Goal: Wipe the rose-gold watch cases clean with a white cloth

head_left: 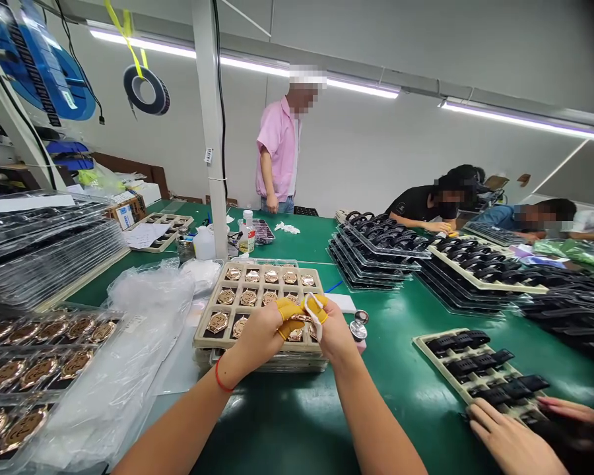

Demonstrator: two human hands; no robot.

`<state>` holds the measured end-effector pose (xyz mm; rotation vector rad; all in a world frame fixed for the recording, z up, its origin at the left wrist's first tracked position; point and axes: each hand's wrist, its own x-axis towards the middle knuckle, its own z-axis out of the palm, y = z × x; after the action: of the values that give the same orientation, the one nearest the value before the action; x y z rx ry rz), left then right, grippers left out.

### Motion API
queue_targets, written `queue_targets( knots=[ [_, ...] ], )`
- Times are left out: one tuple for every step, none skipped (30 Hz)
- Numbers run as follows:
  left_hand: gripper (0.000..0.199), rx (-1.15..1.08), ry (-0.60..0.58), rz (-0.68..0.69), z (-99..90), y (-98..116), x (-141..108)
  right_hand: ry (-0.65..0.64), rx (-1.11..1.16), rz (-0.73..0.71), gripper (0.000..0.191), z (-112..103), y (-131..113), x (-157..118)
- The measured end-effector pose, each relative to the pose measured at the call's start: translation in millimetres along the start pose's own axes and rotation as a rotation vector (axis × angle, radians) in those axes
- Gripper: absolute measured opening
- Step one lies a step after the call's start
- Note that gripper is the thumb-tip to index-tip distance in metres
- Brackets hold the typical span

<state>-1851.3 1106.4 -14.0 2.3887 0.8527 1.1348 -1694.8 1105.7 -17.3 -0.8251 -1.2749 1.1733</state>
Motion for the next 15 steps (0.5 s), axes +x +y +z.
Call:
queue_targets(
  knots=[
    [0.021,-0.124,0.049,-0.013,1.4,-0.4,0.3,-0.004,0.009,-0.004,0.04,-0.4,-0.8,0.2],
    [0.021,-0.246,0.092,-0.036,2.8,-0.7,0.5,-0.004,0.017,-0.013,0.044,-0.6,-1.4,0.2],
    [0.021,-0.355,0.13,-0.072,4.1,-1.2,0.7,-0.002,0.023,-0.025,0.047,-0.6,-1.9,0.0],
    [0.021,-0.445,0.159,-0.119,5.1,-1.8,0.8,0.0,0.026,-0.038,0.049,-0.3,-2.3,-0.5],
    [0.022,-0.51,0.181,-0.174,5.8,-2.4,0.9,0.001,0.026,-0.05,0.049,0.2,-2.6,-1.2],
    [0.023,-0.546,0.195,-0.226,5.9,-2.9,1.1,0.0,0.024,-0.06,0.045,0.7,-3.1,-2.1],
    [0.023,-0.55,0.201,-0.265,5.4,-3.2,1.3,0.006,0.004,-0.081,0.039,1.1,-3.5,-3.2],
    [0.023,-0.516,0.196,-0.284,4.4,-2.9,1.6,0.021,-0.041,-0.121,0.032,1.4,-4.0,-4.5],
    [0.021,-0.441,0.178,-0.287,2.9,-2.2,1.9,0.045,-0.11,-0.18,0.024,1.6,-4.3,-5.7],
    [0.02,-0.323,0.15,-0.285,1.1,-0.9,2.0,0.071,-0.193,-0.25,0.018,1.5,-4.3,-6.7],
    [0.02,-0.188,0.121,-0.283,-0.8,0.6,2.1,0.093,-0.28,-0.318,0.014,1.2,-3.7,-7.3],
    [0.022,-0.062,0.092,-0.287,-2.7,2.0,2.0,0.102,-0.344,-0.366,0.014,0.6,-2.5,-7.4],
    [0.023,0.042,0.069,-0.295,-4.3,3.1,1.8,0.095,-0.371,-0.382,0.015,0.0,-0.7,-6.8],
    [0.024,0.123,0.052,-0.293,-5.6,3.4,1.5,0.076,-0.36,-0.368,0.016,-0.9,1.7,-5.5],
    [0.024,0.181,0.043,-0.277,-6.5,2.6,1.2,0.054,-0.33,-0.339,0.015,-1.8,4.3,-3.6]
  ],
)
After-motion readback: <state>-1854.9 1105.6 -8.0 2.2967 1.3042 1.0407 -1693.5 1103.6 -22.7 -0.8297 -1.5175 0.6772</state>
